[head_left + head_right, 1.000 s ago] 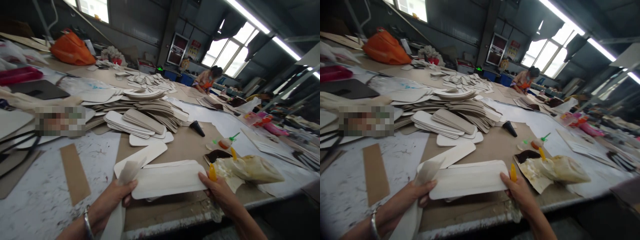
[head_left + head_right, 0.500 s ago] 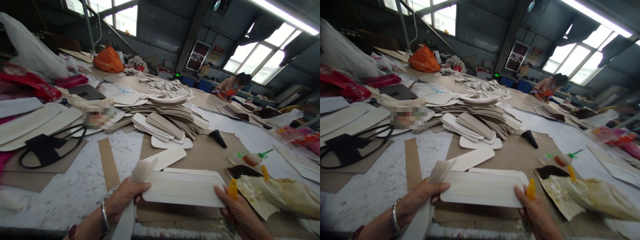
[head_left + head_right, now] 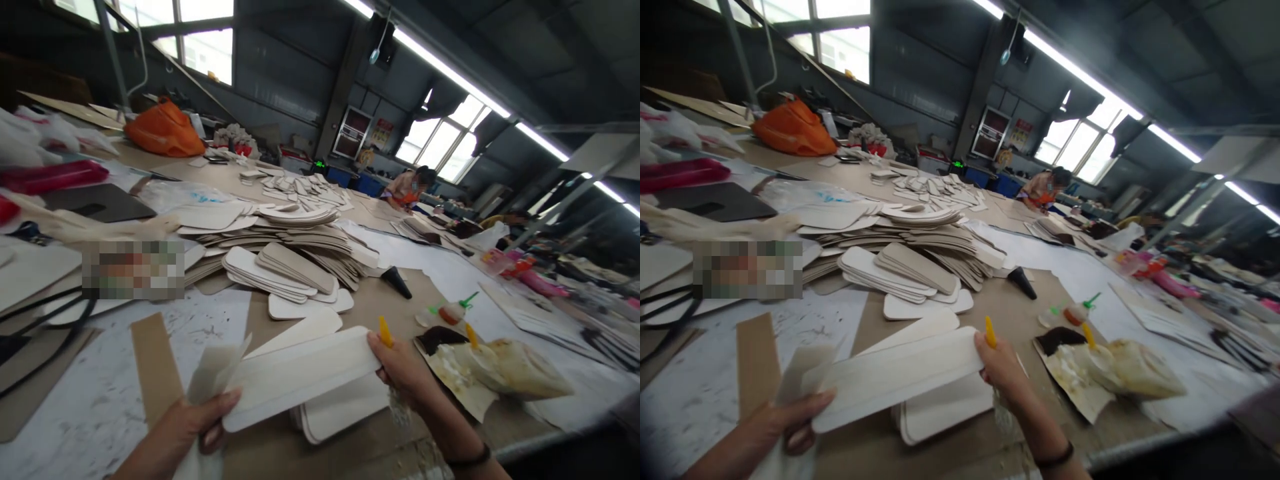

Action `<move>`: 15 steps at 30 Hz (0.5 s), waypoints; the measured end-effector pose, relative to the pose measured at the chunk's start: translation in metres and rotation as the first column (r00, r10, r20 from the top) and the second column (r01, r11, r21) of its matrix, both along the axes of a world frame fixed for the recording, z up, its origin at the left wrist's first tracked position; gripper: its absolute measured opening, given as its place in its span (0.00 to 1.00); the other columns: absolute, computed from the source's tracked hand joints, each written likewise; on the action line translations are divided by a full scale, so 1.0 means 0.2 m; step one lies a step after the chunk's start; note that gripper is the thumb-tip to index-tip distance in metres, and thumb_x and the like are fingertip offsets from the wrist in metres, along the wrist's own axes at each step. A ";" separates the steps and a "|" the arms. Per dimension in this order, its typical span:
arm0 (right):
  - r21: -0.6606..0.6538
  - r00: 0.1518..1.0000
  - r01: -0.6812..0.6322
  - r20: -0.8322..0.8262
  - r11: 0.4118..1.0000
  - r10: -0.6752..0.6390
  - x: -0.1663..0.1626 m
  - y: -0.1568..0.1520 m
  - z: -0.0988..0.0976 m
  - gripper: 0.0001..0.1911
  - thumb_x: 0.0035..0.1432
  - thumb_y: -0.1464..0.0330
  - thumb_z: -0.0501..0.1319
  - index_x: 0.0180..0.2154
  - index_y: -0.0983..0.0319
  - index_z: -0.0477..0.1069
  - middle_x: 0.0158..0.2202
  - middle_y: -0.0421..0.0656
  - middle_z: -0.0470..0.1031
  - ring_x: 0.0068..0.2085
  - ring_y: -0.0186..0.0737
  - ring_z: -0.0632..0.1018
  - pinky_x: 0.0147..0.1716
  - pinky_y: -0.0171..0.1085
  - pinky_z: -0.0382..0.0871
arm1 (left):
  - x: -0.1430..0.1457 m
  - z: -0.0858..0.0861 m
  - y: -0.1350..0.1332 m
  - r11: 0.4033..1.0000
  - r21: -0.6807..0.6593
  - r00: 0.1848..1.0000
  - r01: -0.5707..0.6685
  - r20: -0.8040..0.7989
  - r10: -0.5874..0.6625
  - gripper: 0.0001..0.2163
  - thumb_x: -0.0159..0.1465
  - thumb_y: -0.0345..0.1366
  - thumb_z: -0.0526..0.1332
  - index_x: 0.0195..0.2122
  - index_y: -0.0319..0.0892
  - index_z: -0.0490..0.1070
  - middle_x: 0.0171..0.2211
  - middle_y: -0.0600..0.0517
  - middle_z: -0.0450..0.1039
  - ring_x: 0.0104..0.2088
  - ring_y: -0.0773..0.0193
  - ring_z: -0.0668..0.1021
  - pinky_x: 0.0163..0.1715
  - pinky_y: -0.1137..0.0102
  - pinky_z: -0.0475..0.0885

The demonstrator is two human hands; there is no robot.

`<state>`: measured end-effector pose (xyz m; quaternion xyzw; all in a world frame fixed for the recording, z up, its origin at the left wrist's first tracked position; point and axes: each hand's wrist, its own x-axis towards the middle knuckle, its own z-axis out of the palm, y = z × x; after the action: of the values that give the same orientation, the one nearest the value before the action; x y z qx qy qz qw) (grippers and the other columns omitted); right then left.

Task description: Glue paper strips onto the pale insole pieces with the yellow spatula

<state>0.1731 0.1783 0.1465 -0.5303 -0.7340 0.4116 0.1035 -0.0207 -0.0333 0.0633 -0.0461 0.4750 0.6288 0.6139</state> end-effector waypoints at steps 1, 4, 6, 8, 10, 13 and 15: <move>0.073 0.999 -0.021 0.049 0.997 0.018 -0.02 0.01 0.00 0.17 0.60 0.58 0.44 0.23 0.59 0.55 0.14 0.32 0.53 0.15 0.29 0.60 0.15 0.28 0.53 | -0.01 -0.01 0.00 1.000 -0.014 1.000 0.004 0.001 -0.004 0.23 0.43 0.45 0.71 0.09 0.40 0.58 0.08 0.59 0.53 0.12 0.75 0.57 0.14 0.77 0.55; 0.188 0.993 -0.041 0.120 0.981 0.018 -0.05 0.07 -0.02 0.19 0.61 0.61 0.45 0.20 0.59 0.56 0.13 0.36 0.58 0.16 0.32 0.66 0.17 0.31 0.58 | -0.02 -0.02 0.02 1.000 -0.028 0.999 0.008 -0.041 -0.009 0.24 0.40 0.46 0.72 0.08 0.39 0.58 0.07 0.59 0.52 0.12 0.77 0.56 0.13 0.79 0.53; 0.225 0.990 -0.031 0.141 0.974 -0.001 -0.06 0.11 -0.03 0.20 0.61 0.63 0.46 0.18 0.60 0.57 0.11 0.38 0.59 0.15 0.34 0.67 0.17 0.32 0.58 | -0.02 -0.01 0.03 1.000 -0.024 0.997 0.007 -0.074 -0.009 0.24 0.38 0.47 0.73 0.08 0.39 0.58 0.08 0.59 0.52 0.12 0.77 0.57 0.13 0.79 0.54; 0.258 0.988 -0.004 0.149 0.966 -0.035 -0.05 0.16 -0.03 0.20 0.60 0.64 0.49 0.17 0.60 0.58 0.10 0.39 0.60 0.14 0.34 0.67 0.17 0.32 0.57 | -0.03 0.00 0.05 0.999 -0.039 0.996 0.012 -0.092 -0.015 0.24 0.37 0.47 0.73 0.08 0.39 0.58 0.08 0.58 0.53 0.12 0.76 0.58 0.14 0.78 0.55; 0.291 0.987 0.035 0.140 0.956 -0.079 -0.03 0.20 -0.02 0.18 0.59 0.65 0.51 0.17 0.61 0.61 0.10 0.39 0.63 0.14 0.33 0.67 0.17 0.31 0.56 | -0.04 0.01 0.07 0.993 -0.108 0.994 0.044 -0.096 -0.055 0.25 0.34 0.48 0.73 0.07 0.40 0.57 0.08 0.58 0.53 0.12 0.74 0.59 0.14 0.76 0.57; 0.307 0.988 0.092 0.088 0.947 -0.124 0.04 0.22 0.02 0.16 0.59 0.65 0.51 0.20 0.61 0.63 0.13 0.39 0.67 0.14 0.31 0.66 0.16 0.30 0.56 | -0.06 -0.01 0.11 0.980 -0.178 0.975 0.085 -0.187 -0.119 0.25 0.34 0.52 0.71 0.07 0.40 0.57 0.09 0.57 0.55 0.14 0.72 0.59 0.15 0.74 0.59; 0.285 0.991 0.112 0.033 0.952 -0.126 0.09 0.20 0.04 0.17 0.60 0.63 0.49 0.22 0.62 0.64 0.13 0.39 0.68 0.14 0.31 0.65 0.16 0.30 0.57 | -0.09 -0.05 0.12 0.982 -0.150 0.941 0.112 -0.303 -0.154 0.25 0.36 0.55 0.69 0.09 0.39 0.60 0.11 0.56 0.58 0.16 0.72 0.61 0.18 0.75 0.61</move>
<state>0.1921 0.2179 0.1549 -0.5636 -0.7541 0.2822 0.1842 -0.0387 -0.0085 0.0531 0.0463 0.6085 0.5527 0.5675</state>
